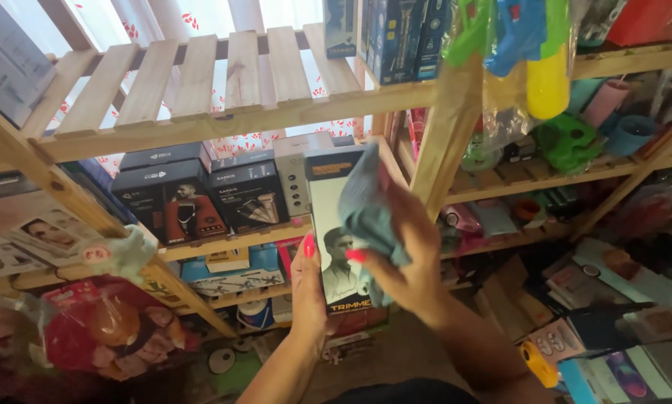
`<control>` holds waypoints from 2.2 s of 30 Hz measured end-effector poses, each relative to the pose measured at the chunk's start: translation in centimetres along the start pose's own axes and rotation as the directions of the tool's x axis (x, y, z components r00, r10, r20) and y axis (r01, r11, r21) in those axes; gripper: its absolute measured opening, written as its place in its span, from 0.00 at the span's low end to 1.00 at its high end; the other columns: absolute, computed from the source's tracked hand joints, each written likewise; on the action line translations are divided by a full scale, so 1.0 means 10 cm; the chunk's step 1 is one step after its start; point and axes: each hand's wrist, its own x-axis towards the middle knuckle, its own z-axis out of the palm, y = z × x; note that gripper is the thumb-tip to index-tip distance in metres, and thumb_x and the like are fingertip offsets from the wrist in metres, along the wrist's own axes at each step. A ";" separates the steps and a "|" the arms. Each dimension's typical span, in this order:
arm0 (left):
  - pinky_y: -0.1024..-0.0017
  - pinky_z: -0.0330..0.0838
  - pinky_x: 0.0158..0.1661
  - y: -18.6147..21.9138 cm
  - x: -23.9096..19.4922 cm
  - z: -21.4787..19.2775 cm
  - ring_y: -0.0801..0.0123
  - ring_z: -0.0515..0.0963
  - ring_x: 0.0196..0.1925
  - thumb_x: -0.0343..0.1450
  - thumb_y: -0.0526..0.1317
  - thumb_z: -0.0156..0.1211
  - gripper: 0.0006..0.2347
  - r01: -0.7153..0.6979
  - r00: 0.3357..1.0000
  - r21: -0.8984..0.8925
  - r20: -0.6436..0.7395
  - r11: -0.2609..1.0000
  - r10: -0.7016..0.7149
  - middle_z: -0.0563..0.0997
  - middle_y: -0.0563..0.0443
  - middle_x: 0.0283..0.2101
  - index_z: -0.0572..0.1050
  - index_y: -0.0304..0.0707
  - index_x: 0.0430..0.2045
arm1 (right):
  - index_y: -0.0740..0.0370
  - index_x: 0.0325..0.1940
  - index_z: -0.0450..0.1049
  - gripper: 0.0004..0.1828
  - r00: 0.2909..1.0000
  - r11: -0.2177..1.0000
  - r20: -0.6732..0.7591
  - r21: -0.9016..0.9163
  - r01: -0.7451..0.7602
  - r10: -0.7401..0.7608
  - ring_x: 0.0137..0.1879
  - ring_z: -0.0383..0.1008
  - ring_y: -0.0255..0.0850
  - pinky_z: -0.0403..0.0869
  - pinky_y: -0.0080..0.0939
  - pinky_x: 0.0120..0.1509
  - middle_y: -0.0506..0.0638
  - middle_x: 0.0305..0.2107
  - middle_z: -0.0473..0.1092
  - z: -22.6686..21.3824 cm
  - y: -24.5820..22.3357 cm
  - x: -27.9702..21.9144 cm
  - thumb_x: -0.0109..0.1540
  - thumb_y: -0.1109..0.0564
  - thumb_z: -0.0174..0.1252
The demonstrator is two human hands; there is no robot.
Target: Dusting and cleaning boxed hair trimmers on a retail shelf using a cloth
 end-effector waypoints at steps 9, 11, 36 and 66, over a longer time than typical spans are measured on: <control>0.55 0.74 0.52 0.45 0.08 0.17 0.52 0.79 0.51 0.65 0.56 0.64 0.29 -0.100 0.946 -0.329 0.262 0.939 0.192 0.79 0.38 0.52 0.70 0.33 0.53 | 0.65 0.54 0.75 0.18 0.995 0.985 0.081 -0.161 0.066 -0.053 0.64 0.73 0.63 0.74 0.57 0.69 0.65 0.59 0.67 0.07 -0.30 -0.61 0.62 0.55 0.62; 0.55 0.74 0.45 0.44 0.12 0.16 0.52 0.81 0.44 0.62 0.52 0.68 0.28 0.004 0.954 -0.341 0.284 0.940 0.098 0.81 0.38 0.46 0.70 0.32 0.51 | 0.62 0.51 0.76 0.15 0.994 0.994 0.109 -0.112 0.004 0.009 0.63 0.74 0.61 0.75 0.55 0.67 0.62 0.57 0.70 -0.01 -0.28 -0.70 0.61 0.57 0.62; 0.47 0.65 0.63 0.47 -0.21 0.65 0.50 0.78 0.56 0.71 0.59 0.52 0.27 0.247 0.969 -0.575 0.161 0.780 -0.189 0.80 0.39 0.53 0.76 0.35 0.53 | 0.47 0.50 0.83 0.29 0.844 0.721 0.355 -0.446 0.531 -0.402 0.65 0.67 0.59 0.61 0.52 0.73 0.43 0.50 0.77 -1.26 0.20 -0.38 0.69 0.32 0.39; 0.60 0.77 0.40 0.07 -1.05 0.50 0.47 0.81 0.44 0.71 0.61 0.44 0.36 0.572 0.773 -0.361 0.536 0.736 -0.338 0.76 0.28 0.56 0.65 0.27 0.66 | 0.69 0.68 0.65 0.53 0.839 0.378 0.540 0.764 -0.523 0.069 0.61 0.72 0.49 0.72 0.45 0.66 0.63 0.58 0.70 -0.75 0.63 0.33 0.52 0.31 0.74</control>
